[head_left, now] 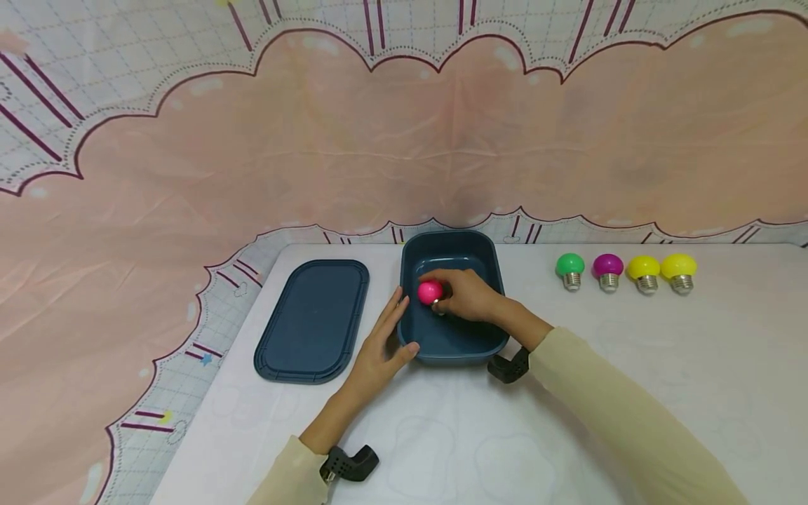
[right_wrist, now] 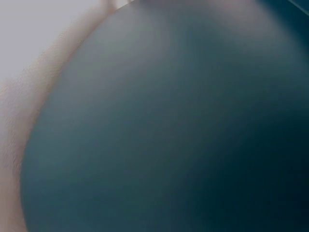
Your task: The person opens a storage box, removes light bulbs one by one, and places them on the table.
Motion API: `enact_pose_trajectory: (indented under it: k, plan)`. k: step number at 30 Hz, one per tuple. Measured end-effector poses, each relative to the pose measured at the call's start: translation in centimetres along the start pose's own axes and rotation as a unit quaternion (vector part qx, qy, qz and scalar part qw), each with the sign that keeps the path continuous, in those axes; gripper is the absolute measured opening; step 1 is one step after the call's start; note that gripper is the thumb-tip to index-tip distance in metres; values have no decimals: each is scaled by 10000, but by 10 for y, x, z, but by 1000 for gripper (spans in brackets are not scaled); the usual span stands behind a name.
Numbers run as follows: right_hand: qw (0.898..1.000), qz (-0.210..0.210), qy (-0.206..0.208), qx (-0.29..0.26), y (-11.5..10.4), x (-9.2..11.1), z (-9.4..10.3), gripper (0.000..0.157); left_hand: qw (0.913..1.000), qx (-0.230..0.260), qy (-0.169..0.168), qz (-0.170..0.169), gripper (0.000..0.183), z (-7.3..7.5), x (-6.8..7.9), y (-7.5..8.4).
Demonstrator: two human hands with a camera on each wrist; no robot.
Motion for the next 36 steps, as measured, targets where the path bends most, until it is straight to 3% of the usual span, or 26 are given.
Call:
enact_pose_trajectory:
  k: [5, 12, 17, 19, 26, 36]
  plan:
    - [10000, -1, -5, 44, 0, -1, -2, 51, 10000, -43, 17, -57, 68, 0, 0, -4]
    - [9999, 30, 36, 125, -1, 0, 0, 50, 9998, -144, 71, -103, 70, -6, 2, -36]
    - [9995, 179, 230, 110, -2, 3, 5, 51, 9999, -110, 31, -89, 69, -6, 3, -42]
    - [9990, 263, 353, 41, -3, 6, 9, 51, 9999, -114, 44, -113, 68, -6, 3, -41]
    - [9963, 434, 710, -226, -5, 15, 27, 53, 10000, -39, 58, -53, 67, -1, -1, 0]
    - [9898, -28, 1361, -411, 0, 41, 64, 54, 9999, -78, 108, -72, 67, -4, -3, 0]
Point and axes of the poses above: each hand's wrist, its own x-axis away from the middle knuckle, its own z-axis out of the back of the hand, y = z × x, the point moved 1 cm from there along -x, towards the middle knuckle, and after that the axes turned 8 degrees about -y, right-handed, at the moved point
